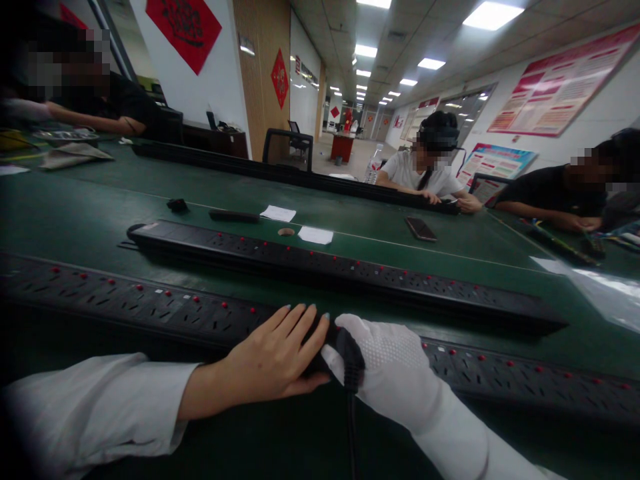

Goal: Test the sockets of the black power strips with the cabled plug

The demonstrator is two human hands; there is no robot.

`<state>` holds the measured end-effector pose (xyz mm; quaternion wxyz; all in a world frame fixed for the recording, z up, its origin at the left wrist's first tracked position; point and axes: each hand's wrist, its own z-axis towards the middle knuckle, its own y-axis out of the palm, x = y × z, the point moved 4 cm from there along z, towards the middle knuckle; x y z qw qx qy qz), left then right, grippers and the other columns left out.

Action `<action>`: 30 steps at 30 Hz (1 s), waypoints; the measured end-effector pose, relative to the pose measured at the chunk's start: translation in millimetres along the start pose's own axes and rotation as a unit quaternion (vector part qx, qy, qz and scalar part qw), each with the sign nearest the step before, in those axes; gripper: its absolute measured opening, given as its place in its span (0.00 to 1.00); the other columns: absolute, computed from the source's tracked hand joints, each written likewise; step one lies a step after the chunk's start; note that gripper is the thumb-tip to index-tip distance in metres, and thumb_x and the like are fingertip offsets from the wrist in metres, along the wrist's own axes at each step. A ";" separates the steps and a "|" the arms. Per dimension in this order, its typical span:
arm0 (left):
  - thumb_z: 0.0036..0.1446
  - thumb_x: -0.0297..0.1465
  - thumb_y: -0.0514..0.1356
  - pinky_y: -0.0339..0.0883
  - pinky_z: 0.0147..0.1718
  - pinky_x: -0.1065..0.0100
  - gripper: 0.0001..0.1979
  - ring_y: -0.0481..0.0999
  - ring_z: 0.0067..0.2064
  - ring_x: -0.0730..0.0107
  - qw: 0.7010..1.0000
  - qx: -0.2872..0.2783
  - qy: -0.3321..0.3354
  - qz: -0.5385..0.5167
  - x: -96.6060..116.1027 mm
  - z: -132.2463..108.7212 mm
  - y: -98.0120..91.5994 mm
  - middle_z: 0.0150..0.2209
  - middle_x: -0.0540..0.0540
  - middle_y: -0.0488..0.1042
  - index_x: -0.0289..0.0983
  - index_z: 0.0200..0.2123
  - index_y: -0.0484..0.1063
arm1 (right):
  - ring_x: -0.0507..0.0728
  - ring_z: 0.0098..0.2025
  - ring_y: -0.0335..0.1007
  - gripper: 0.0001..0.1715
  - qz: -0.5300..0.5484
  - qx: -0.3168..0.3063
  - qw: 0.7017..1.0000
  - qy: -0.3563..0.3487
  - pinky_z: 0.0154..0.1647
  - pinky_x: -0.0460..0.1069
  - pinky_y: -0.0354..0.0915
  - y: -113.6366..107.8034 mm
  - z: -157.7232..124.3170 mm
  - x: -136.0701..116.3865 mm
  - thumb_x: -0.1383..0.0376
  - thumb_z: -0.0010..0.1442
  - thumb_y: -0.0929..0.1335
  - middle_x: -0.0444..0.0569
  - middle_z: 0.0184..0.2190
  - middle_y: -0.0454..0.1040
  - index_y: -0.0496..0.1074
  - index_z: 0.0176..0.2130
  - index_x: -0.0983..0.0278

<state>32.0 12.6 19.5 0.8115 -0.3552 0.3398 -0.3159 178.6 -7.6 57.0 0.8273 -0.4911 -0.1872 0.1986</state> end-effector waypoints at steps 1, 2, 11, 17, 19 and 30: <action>0.61 0.48 0.41 0.65 0.41 0.56 0.31 0.70 0.46 0.49 1.000 0.000 0.000 0.000 0.1 0.1 -0.2 0.46 0.31 0.69 0.27 0.52 0.61 | 0.52 0.30 0.72 0.17 -0.001 0.003 1.000 -0.001 0.30 0.46 0.61 -0.4 -0.1 0.1 0.56 0.58 0.63 0.46 0.31 0.75 0.67 0.43 0.63; 0.60 0.48 0.41 0.65 0.41 0.56 0.31 0.70 0.46 0.49 1.000 0.000 0.000 0.001 0.3 0.2 -0.5 0.46 0.31 0.69 0.27 0.52 0.61 | 0.52 0.30 0.72 0.17 -0.003 0.006 1.000 -0.001 0.30 0.46 0.61 -0.7 -0.2 0.2 0.56 0.58 0.64 0.47 0.32 0.75 0.67 0.43 0.63; 0.60 0.48 0.42 0.64 0.41 0.56 0.32 0.70 0.47 0.49 1.000 0.000 0.000 -0.001 0.4 -0.8 -0.4 0.46 0.30 0.69 0.26 0.53 0.60 | 0.53 0.29 0.73 0.18 -0.010 0.010 1.000 0.000 0.30 0.46 0.63 -0.1 0.7 -0.2 0.55 0.58 0.63 0.47 0.31 0.76 0.67 0.43 0.64; 0.60 0.48 0.41 0.64 0.41 0.56 0.32 0.70 0.47 0.49 1.000 -0.002 0.003 -0.002 0.5 -0.1 -0.1 0.46 0.31 0.69 0.26 0.52 0.61 | 0.53 0.30 0.73 0.18 -0.008 0.005 1.000 0.001 0.30 0.46 0.62 -0.5 -0.6 0.1 0.55 0.58 0.63 0.47 0.32 0.76 0.66 0.44 0.63; 0.60 0.48 0.41 0.65 0.40 0.56 0.32 0.70 0.46 0.49 1.000 -0.002 0.004 -0.002 0.4 0.2 -0.6 0.46 0.31 0.69 0.26 0.52 0.61 | 0.53 0.30 0.72 0.18 -0.005 0.005 1.000 0.000 0.30 0.46 0.62 -1.0 0.2 -0.1 0.55 0.58 0.63 0.47 0.32 0.76 0.66 0.44 0.63; 0.60 0.48 0.42 0.64 0.41 0.56 0.32 0.70 0.47 0.50 1.000 -0.001 0.001 0.002 0.6 -0.5 0.1 0.46 0.30 0.69 0.27 0.53 0.60 | 0.52 0.28 0.72 0.17 -0.014 0.014 1.000 -0.001 0.28 0.46 0.62 -1.7 2.2 -1.4 0.55 0.58 0.63 0.47 0.30 0.76 0.68 0.42 0.64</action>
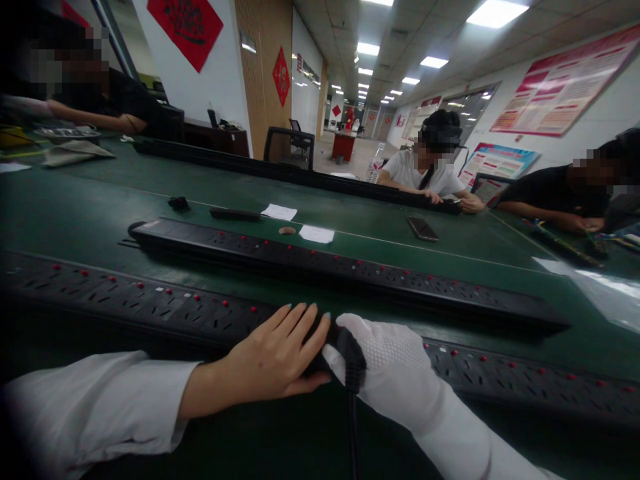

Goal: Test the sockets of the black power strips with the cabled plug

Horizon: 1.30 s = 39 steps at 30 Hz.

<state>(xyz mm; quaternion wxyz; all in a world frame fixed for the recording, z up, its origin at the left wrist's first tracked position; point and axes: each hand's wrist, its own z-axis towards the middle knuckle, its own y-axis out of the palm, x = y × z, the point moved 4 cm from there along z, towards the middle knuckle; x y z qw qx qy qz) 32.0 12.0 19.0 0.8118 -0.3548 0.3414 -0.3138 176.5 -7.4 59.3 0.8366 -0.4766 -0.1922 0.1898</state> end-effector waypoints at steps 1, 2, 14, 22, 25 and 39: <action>0.60 0.48 0.42 0.64 0.41 0.56 0.32 0.70 0.47 0.49 1.000 0.001 0.000 0.000 0.1 -0.1 -0.2 0.46 0.30 0.69 0.27 0.53 0.60 | 0.52 0.28 0.72 0.17 0.001 0.000 1.000 0.000 0.28 0.46 0.62 -0.2 0.0 0.1 0.55 0.58 0.63 0.47 0.30 0.76 0.68 0.42 0.64; 0.60 0.48 0.42 0.64 0.41 0.56 0.32 0.70 0.47 0.49 1.000 0.002 0.000 0.001 0.2 -0.2 -0.4 0.46 0.30 0.69 0.27 0.53 0.60 | 0.52 0.28 0.72 0.17 0.002 0.000 1.000 -0.001 0.28 0.46 0.62 -0.3 0.0 0.1 0.55 0.58 0.62 0.47 0.30 0.76 0.68 0.42 0.64; 0.60 0.48 0.41 0.65 0.41 0.56 0.31 0.70 0.46 0.49 1.000 0.004 0.001 -0.003 -0.2 -0.1 -1.5 0.46 0.31 0.69 0.26 0.52 0.61 | 0.52 0.30 0.72 0.17 0.011 -0.002 1.000 -0.005 0.30 0.46 0.62 0.3 -0.8 0.7 0.56 0.58 0.64 0.46 0.32 0.75 0.66 0.44 0.63; 0.60 0.48 0.41 0.65 0.41 0.56 0.31 0.70 0.46 0.49 1.000 0.003 0.002 -0.004 0.2 0.3 -0.8 0.46 0.30 0.69 0.26 0.52 0.61 | 0.53 0.29 0.72 0.17 0.013 -0.020 1.000 0.010 0.29 0.47 0.62 2.3 -1.8 2.0 0.55 0.58 0.64 0.44 0.31 0.75 0.65 0.44 0.61; 0.60 0.48 0.41 0.65 0.41 0.56 0.32 0.70 0.46 0.49 1.000 0.001 0.001 -0.004 0.4 0.2 -0.4 0.46 0.31 0.69 0.27 0.52 0.61 | 0.53 0.29 0.72 0.18 0.013 -0.021 1.000 0.013 0.29 0.47 0.62 3.8 -3.1 3.0 0.54 0.57 0.64 0.44 0.31 0.75 0.65 0.44 0.61; 0.61 0.47 0.41 0.65 0.41 0.56 0.31 0.70 0.46 0.49 1.000 0.001 0.003 -0.005 -0.6 0.9 -2.0 0.46 0.31 0.69 0.26 0.52 0.61 | 0.53 0.30 0.72 0.18 0.011 -0.008 1.000 0.001 0.31 0.47 0.62 4.6 -3.3 3.2 0.55 0.57 0.65 0.45 0.32 0.75 0.64 0.45 0.62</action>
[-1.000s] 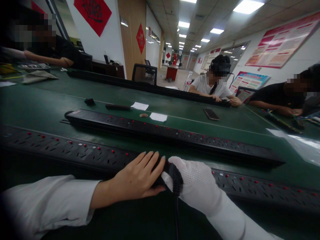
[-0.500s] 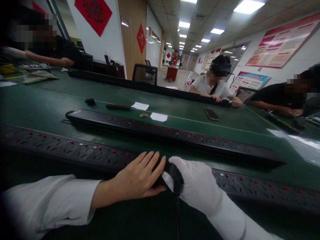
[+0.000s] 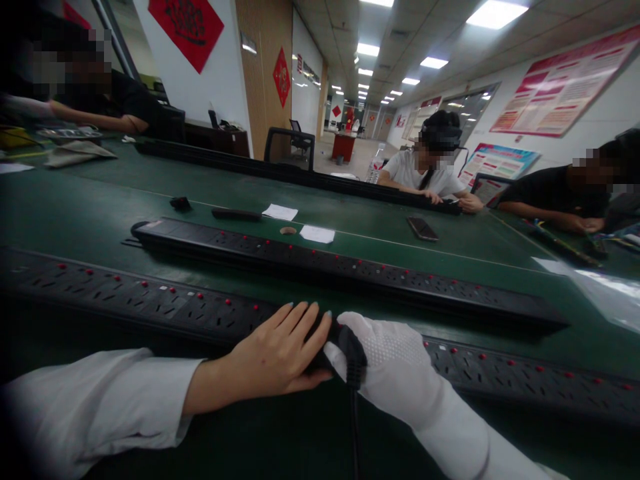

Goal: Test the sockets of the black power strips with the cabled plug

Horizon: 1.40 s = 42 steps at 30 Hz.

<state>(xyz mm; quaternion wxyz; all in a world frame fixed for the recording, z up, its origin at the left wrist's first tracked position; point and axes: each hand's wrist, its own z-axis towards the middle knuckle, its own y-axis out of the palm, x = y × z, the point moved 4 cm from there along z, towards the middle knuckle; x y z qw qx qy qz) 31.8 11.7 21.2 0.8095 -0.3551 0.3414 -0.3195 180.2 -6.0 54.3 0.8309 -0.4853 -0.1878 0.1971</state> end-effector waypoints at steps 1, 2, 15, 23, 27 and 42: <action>0.61 0.47 0.41 0.65 0.41 0.56 0.31 0.70 0.46 0.49 1.000 0.001 0.000 0.000 0.0 -0.2 0.1 0.46 0.31 0.69 0.26 0.52 0.61 | 0.53 0.30 0.72 0.18 0.000 0.002 1.000 0.001 0.31 0.47 0.62 -0.2 -0.1 0.0 0.55 0.57 0.65 0.45 0.32 0.75 0.64 0.45 0.62; 0.61 0.47 0.41 0.65 0.41 0.56 0.31 0.70 0.46 0.49 1.000 0.002 0.000 0.001 0.1 -0.4 0.2 0.46 0.31 0.69 0.26 0.52 0.61 | 0.53 0.30 0.72 0.18 0.001 0.003 1.000 0.002 0.31 0.47 0.62 -0.3 -0.2 0.0 0.55 0.57 0.65 0.45 0.32 0.75 0.64 0.45 0.62; 0.60 0.48 0.41 0.65 0.41 0.56 0.31 0.70 0.46 0.49 1.000 0.005 -0.001 0.004 0.9 -0.9 1.5 0.46 0.31 0.69 0.26 0.52 0.61 | 0.53 0.29 0.71 0.18 -0.002 -0.009 1.000 0.007 0.29 0.46 0.61 0.2 0.6 0.1 0.54 0.58 0.64 0.45 0.32 0.75 0.65 0.44 0.61; 0.60 0.48 0.41 0.65 0.41 0.56 0.31 0.70 0.46 0.49 1.000 0.000 0.001 0.004 0.7 -0.3 0.9 0.46 0.31 0.69 0.27 0.52 0.61 | 0.53 0.29 0.72 0.18 0.001 -0.005 1.000 0.007 0.30 0.47 0.61 -1.2 -0.2 -0.7 0.54 0.58 0.64 0.45 0.32 0.75 0.65 0.44 0.62; 0.61 0.47 0.41 0.65 0.41 0.56 0.31 0.70 0.46 0.49 1.000 0.004 -0.001 0.002 0.6 -0.4 1.7 0.46 0.31 0.69 0.27 0.52 0.61 | 0.52 0.29 0.72 0.17 0.002 -0.008 1.000 0.006 0.30 0.46 0.61 -1.4 0.4 -0.9 0.55 0.58 0.63 0.45 0.31 0.75 0.66 0.44 0.62; 0.60 0.48 0.41 0.65 0.41 0.56 0.31 0.70 0.46 0.49 1.000 0.005 -0.002 0.005 0.9 -0.6 2.4 0.46 0.31 0.69 0.26 0.52 0.61 | 0.52 0.30 0.72 0.17 0.009 -0.023 1.000 0.012 0.31 0.46 0.62 -1.7 1.3 -0.6 0.56 0.58 0.64 0.46 0.32 0.75 0.66 0.44 0.62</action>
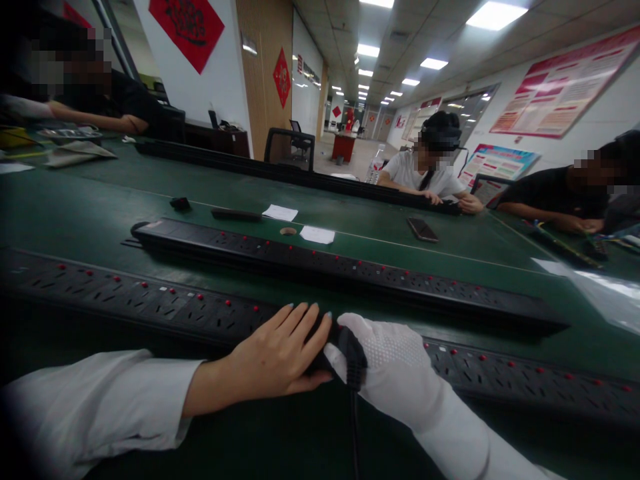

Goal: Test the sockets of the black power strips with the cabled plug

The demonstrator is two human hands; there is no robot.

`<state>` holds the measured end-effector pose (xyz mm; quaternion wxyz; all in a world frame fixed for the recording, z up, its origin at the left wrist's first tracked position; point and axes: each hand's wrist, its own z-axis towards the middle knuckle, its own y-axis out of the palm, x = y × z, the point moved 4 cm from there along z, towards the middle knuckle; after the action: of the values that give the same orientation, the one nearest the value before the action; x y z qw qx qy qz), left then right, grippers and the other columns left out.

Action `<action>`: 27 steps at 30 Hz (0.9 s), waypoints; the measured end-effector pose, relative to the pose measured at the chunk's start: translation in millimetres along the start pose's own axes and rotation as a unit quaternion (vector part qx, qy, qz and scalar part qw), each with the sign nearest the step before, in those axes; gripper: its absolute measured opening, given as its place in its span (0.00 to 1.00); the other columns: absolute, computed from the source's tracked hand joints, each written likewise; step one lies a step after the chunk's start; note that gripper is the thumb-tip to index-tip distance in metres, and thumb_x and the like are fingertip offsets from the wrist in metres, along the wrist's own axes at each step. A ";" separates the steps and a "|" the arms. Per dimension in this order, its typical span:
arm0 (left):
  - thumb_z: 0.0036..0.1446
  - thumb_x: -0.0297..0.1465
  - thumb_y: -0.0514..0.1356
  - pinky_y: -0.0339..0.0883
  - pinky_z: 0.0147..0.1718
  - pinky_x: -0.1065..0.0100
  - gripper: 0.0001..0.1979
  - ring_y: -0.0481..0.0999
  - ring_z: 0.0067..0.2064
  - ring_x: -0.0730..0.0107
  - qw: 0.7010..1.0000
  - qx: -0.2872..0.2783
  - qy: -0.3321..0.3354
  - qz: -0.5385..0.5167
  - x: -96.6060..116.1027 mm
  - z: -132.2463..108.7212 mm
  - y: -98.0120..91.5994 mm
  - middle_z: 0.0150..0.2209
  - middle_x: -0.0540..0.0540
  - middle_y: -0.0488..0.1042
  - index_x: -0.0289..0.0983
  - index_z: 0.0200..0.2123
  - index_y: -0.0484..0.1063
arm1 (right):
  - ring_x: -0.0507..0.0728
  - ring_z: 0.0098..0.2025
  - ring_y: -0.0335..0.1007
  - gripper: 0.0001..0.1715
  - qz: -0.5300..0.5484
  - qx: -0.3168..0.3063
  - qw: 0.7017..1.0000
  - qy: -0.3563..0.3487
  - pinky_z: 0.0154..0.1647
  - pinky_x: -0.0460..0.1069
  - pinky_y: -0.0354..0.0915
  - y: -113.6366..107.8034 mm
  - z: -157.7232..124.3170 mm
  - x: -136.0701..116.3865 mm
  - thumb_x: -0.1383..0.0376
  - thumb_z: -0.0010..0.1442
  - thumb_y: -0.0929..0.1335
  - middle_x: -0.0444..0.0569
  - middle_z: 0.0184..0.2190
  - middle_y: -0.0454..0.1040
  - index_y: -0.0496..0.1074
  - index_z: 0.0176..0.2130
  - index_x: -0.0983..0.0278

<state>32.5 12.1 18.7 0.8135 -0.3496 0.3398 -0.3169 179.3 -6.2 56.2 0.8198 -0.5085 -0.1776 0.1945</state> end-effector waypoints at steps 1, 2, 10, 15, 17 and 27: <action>0.60 0.48 0.41 0.65 0.41 0.56 0.31 0.70 0.46 0.49 1.000 0.001 -0.001 0.000 -0.1 -0.1 -0.1 0.46 0.31 0.69 0.26 0.52 0.61 | 0.52 0.30 0.72 0.17 -0.001 -0.001 1.000 -0.001 0.30 0.46 0.62 0.1 -0.2 -0.2 0.56 0.58 0.64 0.46 0.32 0.75 0.66 0.44 0.62; 0.60 0.48 0.40 0.65 0.41 0.56 0.32 0.70 0.46 0.49 1.000 0.001 -0.001 0.000 -0.1 -0.2 -0.1 0.46 0.31 0.69 0.26 0.52 0.61 | 0.52 0.30 0.72 0.17 -0.003 0.000 1.000 0.000 0.30 0.46 0.62 0.0 -0.5 -0.2 0.55 0.58 0.63 0.46 0.32 0.75 0.66 0.44 0.62; 0.61 0.47 0.41 0.65 0.41 0.56 0.31 0.70 0.46 0.49 1.000 0.000 0.000 -0.004 -0.2 0.0 -1.9 0.45 0.31 0.69 0.26 0.52 0.61 | 0.52 0.29 0.72 0.18 -0.007 0.018 1.000 -0.006 0.29 0.46 0.62 -0.8 -0.1 -0.2 0.55 0.58 0.64 0.46 0.31 0.75 0.66 0.44 0.63; 0.60 0.48 0.41 0.65 0.41 0.56 0.32 0.70 0.47 0.49 1.000 -0.004 0.000 -0.004 -0.5 0.0 -1.4 0.46 0.30 0.69 0.26 0.52 0.61 | 0.52 0.29 0.72 0.18 -0.002 0.019 1.000 -0.007 0.30 0.46 0.62 -2.2 1.4 -1.4 0.55 0.58 0.64 0.46 0.31 0.75 0.66 0.44 0.63; 0.60 0.48 0.41 0.65 0.41 0.56 0.31 0.70 0.46 0.49 1.000 -0.002 0.001 -0.004 -0.3 -0.2 -0.9 0.46 0.30 0.69 0.26 0.52 0.60 | 0.52 0.29 0.72 0.18 -0.008 0.026 1.000 -0.009 0.30 0.46 0.62 -2.8 1.0 -1.9 0.55 0.58 0.64 0.46 0.31 0.75 0.66 0.44 0.63; 0.60 0.48 0.41 0.64 0.41 0.56 0.32 0.70 0.47 0.49 1.000 0.001 0.002 0.000 -0.5 -0.9 -1.2 0.46 0.30 0.69 0.26 0.52 0.61 | 0.52 0.29 0.72 0.17 -0.017 0.031 0.999 -0.013 0.29 0.46 0.62 -2.6 0.0 -2.0 0.55 0.58 0.64 0.47 0.31 0.76 0.67 0.43 0.64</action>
<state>31.1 11.5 19.3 0.8135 -0.3478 0.3410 -0.3177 177.9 -8.1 58.4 0.8358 -0.4775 -0.1908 0.1927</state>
